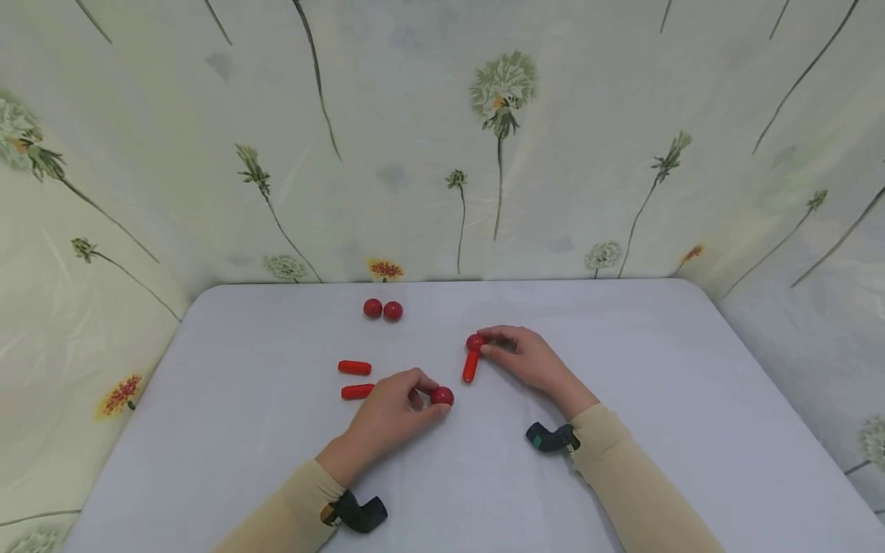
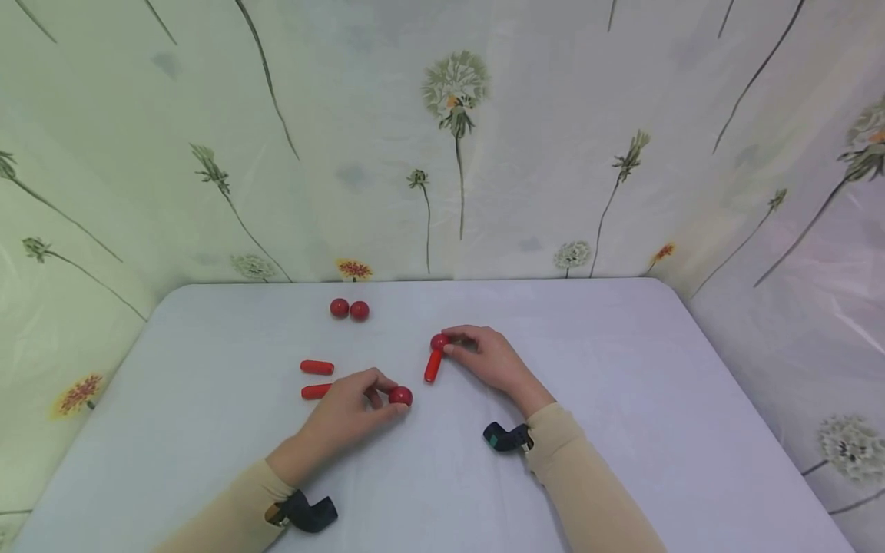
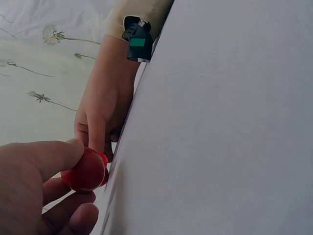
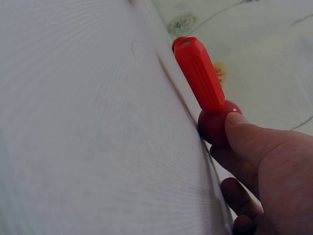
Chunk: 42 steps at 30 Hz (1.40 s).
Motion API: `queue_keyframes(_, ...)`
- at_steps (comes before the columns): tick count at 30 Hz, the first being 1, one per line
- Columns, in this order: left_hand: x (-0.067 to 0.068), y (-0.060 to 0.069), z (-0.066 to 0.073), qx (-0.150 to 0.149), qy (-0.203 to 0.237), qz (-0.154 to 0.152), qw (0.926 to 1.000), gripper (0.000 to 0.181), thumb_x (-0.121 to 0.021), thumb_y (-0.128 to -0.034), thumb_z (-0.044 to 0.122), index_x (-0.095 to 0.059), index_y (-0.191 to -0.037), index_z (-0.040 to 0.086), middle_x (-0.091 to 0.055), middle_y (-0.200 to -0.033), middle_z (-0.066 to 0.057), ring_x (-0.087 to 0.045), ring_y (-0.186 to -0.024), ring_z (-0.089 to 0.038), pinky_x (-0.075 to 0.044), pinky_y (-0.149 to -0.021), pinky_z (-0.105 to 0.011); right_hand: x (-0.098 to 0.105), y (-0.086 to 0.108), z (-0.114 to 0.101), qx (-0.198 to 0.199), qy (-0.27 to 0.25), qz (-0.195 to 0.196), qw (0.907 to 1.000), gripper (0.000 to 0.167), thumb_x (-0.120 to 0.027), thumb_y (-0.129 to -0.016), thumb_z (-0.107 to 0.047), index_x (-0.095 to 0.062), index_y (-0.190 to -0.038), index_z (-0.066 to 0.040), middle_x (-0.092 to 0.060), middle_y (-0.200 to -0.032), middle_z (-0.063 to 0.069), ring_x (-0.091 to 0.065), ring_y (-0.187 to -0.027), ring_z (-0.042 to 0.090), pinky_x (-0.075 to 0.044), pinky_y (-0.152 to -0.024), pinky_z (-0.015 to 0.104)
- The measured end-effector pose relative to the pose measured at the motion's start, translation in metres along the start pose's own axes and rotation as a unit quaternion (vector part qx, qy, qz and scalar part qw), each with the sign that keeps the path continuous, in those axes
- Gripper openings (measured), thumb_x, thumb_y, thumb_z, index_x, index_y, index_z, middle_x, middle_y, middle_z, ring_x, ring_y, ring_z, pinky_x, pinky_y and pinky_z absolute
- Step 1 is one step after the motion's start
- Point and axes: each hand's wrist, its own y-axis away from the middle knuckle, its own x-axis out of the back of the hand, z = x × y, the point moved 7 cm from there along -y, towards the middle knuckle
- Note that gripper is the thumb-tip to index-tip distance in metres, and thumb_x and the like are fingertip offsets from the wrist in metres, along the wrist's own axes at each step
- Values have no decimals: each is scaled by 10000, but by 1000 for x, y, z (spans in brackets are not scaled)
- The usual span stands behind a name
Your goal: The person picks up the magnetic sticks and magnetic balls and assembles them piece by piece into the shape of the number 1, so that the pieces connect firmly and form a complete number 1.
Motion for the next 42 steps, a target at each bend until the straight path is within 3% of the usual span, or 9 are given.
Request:
queue_keyframes(17,-15,-3,-2,-259,-159,188,9994,334,-731,-862,482,-675,-1124,283,-614,-911,176,-553,-798,-69,-490,-660,-250,1,-2,2,55,-48,9,10000,424,-647,-917,-521,-655,-1271,-288,-636,-1225,-106,-517,-1237,181,-395,-1037,509)
queue_keyframes(26,-17,-2,5,-470,-306,305,9980,318,-735,-869,446,-691,-1097,229,-623,-877,111,-544,-780,-95,-469,-658,-252,1,-2,2,62,-49,-1,10000,433,-650,-912,-528,-655,-1274,-290,-633,-1233,-106,-514,-1246,184,-390,-1041,508)
queue_keyframes(32,-19,-4,6,-417,-455,308,9976,338,-730,-870,464,-692,-1117,238,-630,-926,132,-539,-822,-77,-478,-709,-252,1,-1,2,48,-6,23,10000,440,-650,-909,-535,-656,-1274,-289,-637,-1233,-101,-518,-1240,184,-398,-1035,505)
queue_keyframes(42,-19,-9,8,-589,-586,371,9959,354,-732,-862,487,-700,-1121,247,-643,-976,159,-522,-886,-89,-463,-745,-287,-1,0,2,81,-72,45,9999,436,-649,-905,-544,-658,-1266,-299,-635,-1229,-110,-519,-1238,180,-396,-1035,510)
